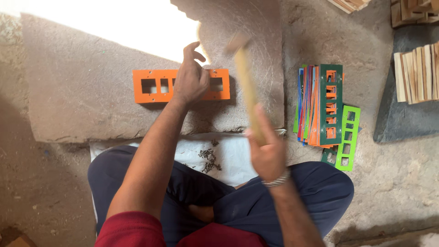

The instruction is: The person sits on the floor and assembles small wooden frames by inserting nails into pre-drilled holes and hammering them in. They handle red, orange, and green frames, pick up nails, and use a hammer to secure the nails. Completed frames are stacked nearby.

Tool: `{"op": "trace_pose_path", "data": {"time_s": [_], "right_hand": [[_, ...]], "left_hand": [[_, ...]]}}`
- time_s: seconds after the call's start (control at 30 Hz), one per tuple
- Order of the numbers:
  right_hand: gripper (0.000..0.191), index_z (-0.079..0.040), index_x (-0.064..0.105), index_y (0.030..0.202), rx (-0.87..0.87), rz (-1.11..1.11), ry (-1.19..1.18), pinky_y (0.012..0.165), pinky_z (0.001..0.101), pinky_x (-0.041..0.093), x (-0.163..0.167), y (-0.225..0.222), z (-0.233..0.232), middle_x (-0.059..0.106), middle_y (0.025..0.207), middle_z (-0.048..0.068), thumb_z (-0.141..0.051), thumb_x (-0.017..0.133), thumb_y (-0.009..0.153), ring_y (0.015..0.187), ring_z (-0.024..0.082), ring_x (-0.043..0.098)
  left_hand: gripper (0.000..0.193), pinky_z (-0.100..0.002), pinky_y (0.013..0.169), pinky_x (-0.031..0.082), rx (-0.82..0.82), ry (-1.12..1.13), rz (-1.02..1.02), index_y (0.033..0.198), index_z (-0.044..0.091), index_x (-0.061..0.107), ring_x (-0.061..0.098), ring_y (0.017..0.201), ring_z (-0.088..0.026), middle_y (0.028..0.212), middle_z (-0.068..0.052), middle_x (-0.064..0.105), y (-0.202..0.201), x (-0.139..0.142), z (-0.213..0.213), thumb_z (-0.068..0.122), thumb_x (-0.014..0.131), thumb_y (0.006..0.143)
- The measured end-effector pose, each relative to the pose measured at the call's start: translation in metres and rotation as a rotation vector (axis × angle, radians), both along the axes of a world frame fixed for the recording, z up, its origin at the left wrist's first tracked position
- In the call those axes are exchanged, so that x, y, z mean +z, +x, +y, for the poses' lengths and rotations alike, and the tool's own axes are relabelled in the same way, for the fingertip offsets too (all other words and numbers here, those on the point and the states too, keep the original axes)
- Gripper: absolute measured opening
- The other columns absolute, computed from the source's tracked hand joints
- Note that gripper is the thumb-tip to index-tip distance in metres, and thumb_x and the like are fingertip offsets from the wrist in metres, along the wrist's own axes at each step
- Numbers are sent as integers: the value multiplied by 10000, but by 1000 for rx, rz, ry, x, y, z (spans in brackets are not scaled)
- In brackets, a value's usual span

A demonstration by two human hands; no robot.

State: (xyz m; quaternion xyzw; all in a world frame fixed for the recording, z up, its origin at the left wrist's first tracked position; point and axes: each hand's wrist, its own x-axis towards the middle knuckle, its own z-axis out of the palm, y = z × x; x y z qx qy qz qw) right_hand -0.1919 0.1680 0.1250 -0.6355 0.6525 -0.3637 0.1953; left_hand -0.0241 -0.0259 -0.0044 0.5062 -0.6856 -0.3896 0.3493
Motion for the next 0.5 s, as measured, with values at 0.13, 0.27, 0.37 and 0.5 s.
{"op": "trace_pose_path", "data": {"time_s": [0.13,0.27,0.37,0.5], "right_hand": [[488,-8,446,1554,-137,17,-284,736,282,555,43,-18,3,682,999,110,-89,615,1103,793,161,634],[395,-36,413,1422,-109,-294,-590,545,210,480,35,-7,7,592,861,41,-95,565,1062,665,87,543],[299,53,593,1297,38,384,-440,1016,537,547,-14,21,-12,688,1235,276,-1,607,1003,1164,414,691],[539,75,546,1461,2,153,-34,953,455,591,-38,3,-5,675,1290,301,8,675,941,1172,396,698]], "left_hand": [[671,-445,849,565,10,0,24,1507,83,263,689,873,-230,1230,-174,609,-1,-1,0,-8,503,887],[637,-450,838,566,23,52,6,1494,83,266,684,881,-256,1248,-176,590,-2,-2,0,-26,464,898],[597,-475,834,552,36,-16,4,1467,87,293,671,922,-275,1208,-181,597,-2,-2,0,-26,461,905],[553,-497,803,540,11,-21,10,1429,80,300,662,870,-290,1168,-193,590,-2,-2,2,-18,461,909]]}}
